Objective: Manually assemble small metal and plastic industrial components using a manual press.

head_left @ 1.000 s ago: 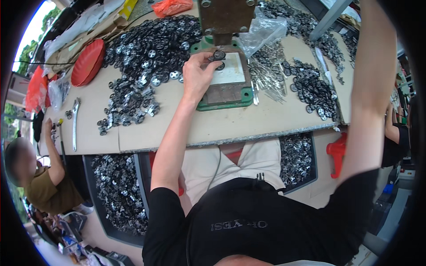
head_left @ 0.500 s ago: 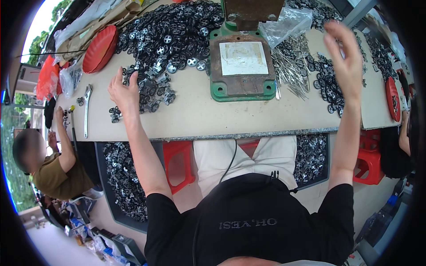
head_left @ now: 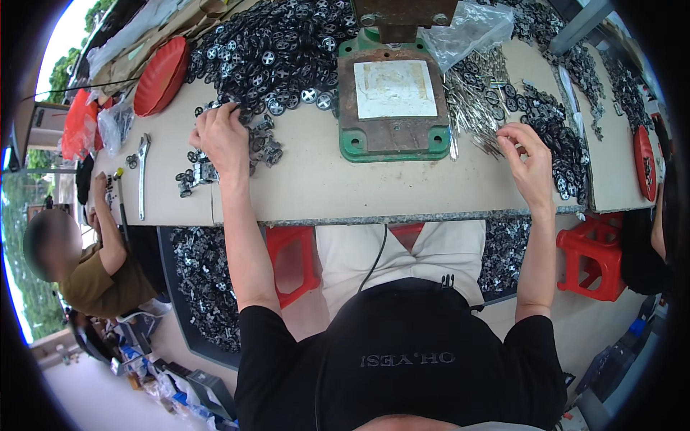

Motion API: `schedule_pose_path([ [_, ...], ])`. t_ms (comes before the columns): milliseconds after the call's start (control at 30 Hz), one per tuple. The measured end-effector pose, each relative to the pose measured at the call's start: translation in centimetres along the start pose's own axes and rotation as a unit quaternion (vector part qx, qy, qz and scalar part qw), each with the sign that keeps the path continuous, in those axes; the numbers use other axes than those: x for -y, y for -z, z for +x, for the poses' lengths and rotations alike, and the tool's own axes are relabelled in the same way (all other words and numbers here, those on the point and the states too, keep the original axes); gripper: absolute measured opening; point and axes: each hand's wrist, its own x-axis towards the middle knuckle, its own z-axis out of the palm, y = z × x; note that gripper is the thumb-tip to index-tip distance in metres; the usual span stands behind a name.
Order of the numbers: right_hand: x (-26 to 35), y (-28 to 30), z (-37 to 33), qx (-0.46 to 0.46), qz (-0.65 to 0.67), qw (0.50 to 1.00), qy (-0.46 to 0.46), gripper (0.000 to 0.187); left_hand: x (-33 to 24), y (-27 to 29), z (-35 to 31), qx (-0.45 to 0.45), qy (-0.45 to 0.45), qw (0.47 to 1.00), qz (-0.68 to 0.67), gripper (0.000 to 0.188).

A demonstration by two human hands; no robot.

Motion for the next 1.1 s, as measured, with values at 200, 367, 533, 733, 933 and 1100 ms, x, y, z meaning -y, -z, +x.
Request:
schedule_pose_path([
  [200,0.0,-0.2,0.1,0.007,-0.008,1.000,0.004,0.012,-2.8,2.0,0.2,0.012,0.023,0.998,0.059,0.014],
  [367,0.1,0.7,-0.1,0.014,-0.018,1.000,-0.010,0.011,-5.8,-1.0,0.8,0.121,-0.086,0.986,-0.077,0.025],
  [533,-0.8,1.5,0.1,0.010,-0.053,0.998,-0.026,0.013,-4.0,-2.8,0.9,0.188,-0.056,0.976,-0.089,0.031],
  [733,-0.7,0.9,0.1,0.109,-0.031,0.993,-0.039,0.013,-4.5,-2.7,1.7,0.188,-0.015,0.963,-0.192,0.027],
  [933,-0.3,-2.6,0.6,0.108,-0.130,0.985,0.023,0.010,-6.1,-0.9,1.5,0.105,0.094,0.952,-0.273,0.020],
  [1100,-0.3,-2.8,0.4,0.128,-0.189,0.973,0.041,0.009,-10.7,4.3,-1.4,0.138,0.208,0.788,-0.563,0.022],
])
